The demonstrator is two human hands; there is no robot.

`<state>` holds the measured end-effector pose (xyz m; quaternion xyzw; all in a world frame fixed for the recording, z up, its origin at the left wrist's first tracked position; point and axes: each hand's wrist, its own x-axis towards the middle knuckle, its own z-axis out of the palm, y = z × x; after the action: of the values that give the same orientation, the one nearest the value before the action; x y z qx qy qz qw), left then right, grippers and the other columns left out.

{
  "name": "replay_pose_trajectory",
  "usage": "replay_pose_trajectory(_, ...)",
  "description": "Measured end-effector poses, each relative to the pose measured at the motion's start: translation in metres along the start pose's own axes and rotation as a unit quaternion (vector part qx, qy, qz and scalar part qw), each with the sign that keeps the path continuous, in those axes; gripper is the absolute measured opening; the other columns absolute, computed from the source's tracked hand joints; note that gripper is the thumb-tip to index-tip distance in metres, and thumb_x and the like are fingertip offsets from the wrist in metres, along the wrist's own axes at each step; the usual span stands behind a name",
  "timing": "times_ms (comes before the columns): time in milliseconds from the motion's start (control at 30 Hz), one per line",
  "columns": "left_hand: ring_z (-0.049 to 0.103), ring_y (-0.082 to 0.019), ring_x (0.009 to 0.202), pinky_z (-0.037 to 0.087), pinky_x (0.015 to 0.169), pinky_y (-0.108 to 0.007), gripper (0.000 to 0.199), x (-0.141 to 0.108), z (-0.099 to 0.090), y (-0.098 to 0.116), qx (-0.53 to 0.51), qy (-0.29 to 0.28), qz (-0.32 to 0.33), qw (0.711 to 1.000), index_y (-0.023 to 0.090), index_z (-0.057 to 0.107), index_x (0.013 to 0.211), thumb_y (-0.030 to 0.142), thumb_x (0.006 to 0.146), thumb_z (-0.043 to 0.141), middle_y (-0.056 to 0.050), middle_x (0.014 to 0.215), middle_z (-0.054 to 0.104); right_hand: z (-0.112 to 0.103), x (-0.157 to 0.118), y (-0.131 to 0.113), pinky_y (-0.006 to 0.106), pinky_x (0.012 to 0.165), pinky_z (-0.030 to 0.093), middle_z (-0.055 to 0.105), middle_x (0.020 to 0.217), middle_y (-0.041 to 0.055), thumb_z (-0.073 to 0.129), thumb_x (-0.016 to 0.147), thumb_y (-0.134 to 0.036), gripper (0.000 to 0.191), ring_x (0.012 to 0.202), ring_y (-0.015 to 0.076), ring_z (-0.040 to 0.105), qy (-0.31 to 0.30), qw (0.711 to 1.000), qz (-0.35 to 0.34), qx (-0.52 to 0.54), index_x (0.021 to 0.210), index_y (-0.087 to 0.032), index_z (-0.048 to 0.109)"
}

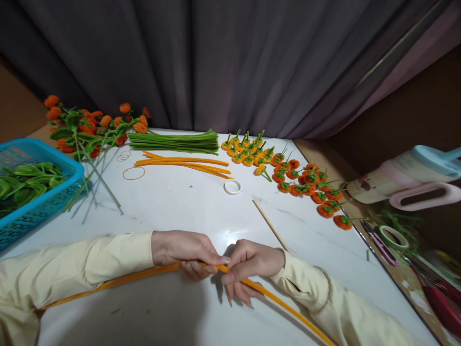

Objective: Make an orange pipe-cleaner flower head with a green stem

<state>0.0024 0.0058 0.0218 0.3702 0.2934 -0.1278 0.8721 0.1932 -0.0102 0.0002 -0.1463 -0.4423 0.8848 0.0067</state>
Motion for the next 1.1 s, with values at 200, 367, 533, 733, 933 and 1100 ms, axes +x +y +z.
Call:
replay_pose_trajectory(200, 0.033, -0.008, 0.034, 0.02, 0.038, -0.024, 0.042, 0.003, -0.006, -0.001, -0.003, -0.013, 0.011, 1.0, 0.013, 0.055, 0.056, 0.053, 0.066, 0.066, 0.003, 0.038, 0.043, 0.001, 0.001, -0.002, 0.019, 0.027, 0.034, 0.06, 0.05, 0.0028, 0.057, 0.081, -0.026, 0.026, 0.029, 0.01, 0.048, 0.004, 1.0, 0.007, 0.017, 0.073, -0.003, 0.065)
replay_pose_trajectory(367, 0.035, -0.007, 0.034, 0.02, 0.036, -0.023, 0.038, 0.004, -0.011, -0.001, 0.006, -0.04, 0.024, 0.999, 0.011, 0.062, 0.066, 0.048, 0.072, 0.062, 0.002, 0.042, 0.049, 0.003, 0.002, -0.003, 0.019, 0.026, 0.033, 0.059, 0.049, 0.0033, 0.058, 0.079, -0.025, 0.024, 0.029, 0.0106, 0.048, 0.011, 1.0, 0.006, 0.024, 0.071, -0.003, 0.064)
replay_pose_trajectory(533, 0.033, -0.007, 0.034, 0.018, 0.035, -0.021, 0.025, 0.004, -0.008, -0.004, -0.003, -0.044, 0.026, 0.999, 0.012, 0.06, 0.066, 0.035, 0.071, 0.066, 0.004, 0.043, 0.048, 0.003, 0.002, -0.001, 0.019, 0.029, 0.036, 0.06, 0.049, 0.0037, 0.058, 0.078, -0.024, 0.024, 0.028, 0.0098, 0.047, 0.015, 0.999, 0.009, 0.042, 0.07, -0.003, 0.064)
replay_pose_trajectory(733, 0.028, -0.006, 0.035, 0.017, 0.036, -0.02, 0.024, 0.003, -0.003, -0.005, 0.009, -0.018, 0.051, 0.998, 0.012, 0.058, 0.063, 0.032, 0.073, 0.064, 0.006, 0.038, 0.04, 0.002, 0.001, -0.002, 0.019, 0.027, 0.035, 0.06, 0.048, 0.0034, 0.06, 0.078, -0.026, 0.025, 0.028, 0.0095, 0.047, 0.017, 0.999, 0.021, 0.047, 0.07, -0.003, 0.064)
replay_pose_trajectory(933, 0.033, -0.006, 0.034, 0.02, 0.033, -0.019, 0.023, 0.005, -0.01, -0.004, -0.003, -0.056, 0.025, 0.998, 0.012, 0.059, 0.065, 0.033, 0.073, 0.064, 0.003, 0.045, 0.048, 0.003, 0.001, -0.002, 0.017, 0.025, 0.033, 0.06, 0.047, 0.0034, 0.06, 0.078, -0.029, 0.028, 0.027, 0.0087, 0.047, 0.023, 0.999, 0.026, 0.041, 0.069, -0.003, 0.064)
replay_pose_trajectory(1100, 0.038, -0.007, 0.036, 0.029, 0.035, -0.018, 0.03, 0.007, -0.019, -0.004, -0.006, -0.071, 0.023, 0.997, 0.011, 0.065, 0.073, 0.039, 0.078, 0.057, 0.0, 0.047, 0.052, 0.004, 0.003, 0.0, 0.019, 0.024, 0.034, 0.062, 0.051, 0.0044, 0.065, 0.073, -0.027, 0.025, 0.028, 0.0107, 0.049, 0.041, 0.997, 0.005, 0.068, 0.068, -0.003, 0.065)
